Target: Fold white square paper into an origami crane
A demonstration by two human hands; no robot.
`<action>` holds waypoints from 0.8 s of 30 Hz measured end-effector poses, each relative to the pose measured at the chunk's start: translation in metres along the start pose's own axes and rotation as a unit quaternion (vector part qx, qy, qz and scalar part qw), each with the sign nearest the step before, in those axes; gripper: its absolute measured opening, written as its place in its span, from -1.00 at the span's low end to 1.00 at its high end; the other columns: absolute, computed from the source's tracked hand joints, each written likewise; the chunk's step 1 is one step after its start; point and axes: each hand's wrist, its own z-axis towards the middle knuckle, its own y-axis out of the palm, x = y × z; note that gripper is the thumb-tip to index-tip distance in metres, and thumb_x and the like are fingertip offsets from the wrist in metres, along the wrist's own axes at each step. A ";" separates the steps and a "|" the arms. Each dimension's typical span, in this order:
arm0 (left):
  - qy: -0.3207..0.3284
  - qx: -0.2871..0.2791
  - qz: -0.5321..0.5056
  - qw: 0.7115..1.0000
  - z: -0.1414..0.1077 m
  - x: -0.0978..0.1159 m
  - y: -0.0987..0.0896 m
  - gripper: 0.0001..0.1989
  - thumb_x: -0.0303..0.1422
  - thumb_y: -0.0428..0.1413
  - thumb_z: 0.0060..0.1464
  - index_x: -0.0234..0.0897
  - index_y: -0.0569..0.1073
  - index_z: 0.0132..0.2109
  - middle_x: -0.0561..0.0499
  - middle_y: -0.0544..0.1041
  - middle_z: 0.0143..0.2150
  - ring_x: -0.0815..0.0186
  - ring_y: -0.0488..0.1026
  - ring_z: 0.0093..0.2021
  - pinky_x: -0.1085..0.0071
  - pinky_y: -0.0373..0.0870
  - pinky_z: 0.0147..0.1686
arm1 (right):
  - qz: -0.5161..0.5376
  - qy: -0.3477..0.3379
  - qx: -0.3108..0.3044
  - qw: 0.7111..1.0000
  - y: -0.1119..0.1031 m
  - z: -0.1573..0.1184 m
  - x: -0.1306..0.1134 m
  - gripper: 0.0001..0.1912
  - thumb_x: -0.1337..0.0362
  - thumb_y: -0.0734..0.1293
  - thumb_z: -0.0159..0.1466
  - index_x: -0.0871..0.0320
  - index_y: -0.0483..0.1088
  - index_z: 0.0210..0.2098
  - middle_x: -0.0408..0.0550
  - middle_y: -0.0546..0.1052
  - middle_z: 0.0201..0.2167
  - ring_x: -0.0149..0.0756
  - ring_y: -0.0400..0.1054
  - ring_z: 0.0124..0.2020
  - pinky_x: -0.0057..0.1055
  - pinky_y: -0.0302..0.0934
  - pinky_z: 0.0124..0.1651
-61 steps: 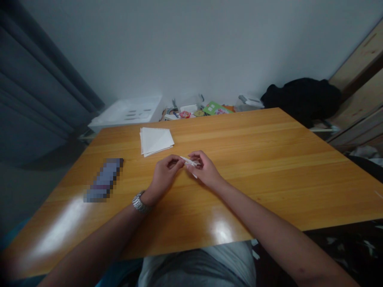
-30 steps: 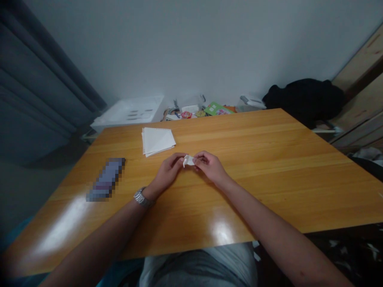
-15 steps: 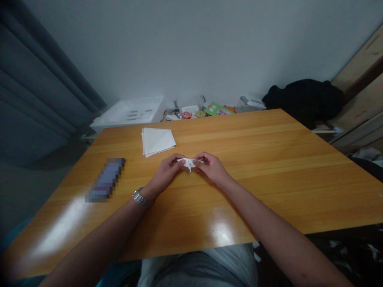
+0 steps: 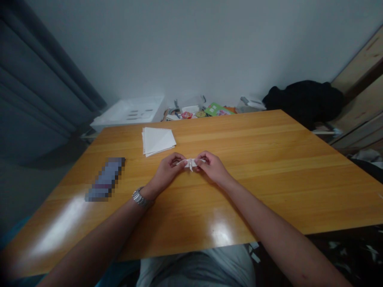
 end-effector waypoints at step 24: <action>-0.025 0.058 0.003 0.998 0.006 -0.005 -0.007 -0.78 -0.24 0.24 0.13 -0.31 0.50 -0.19 -0.02 0.58 -0.26 0.34 0.50 -0.29 0.43 0.45 -0.27 | -0.016 0.008 0.016 1.000 -0.008 0.004 0.006 -0.69 0.03 0.46 0.18 0.14 0.41 -0.32 -0.13 0.53 -0.46 -0.32 0.40 -0.45 -0.33 0.30 -0.28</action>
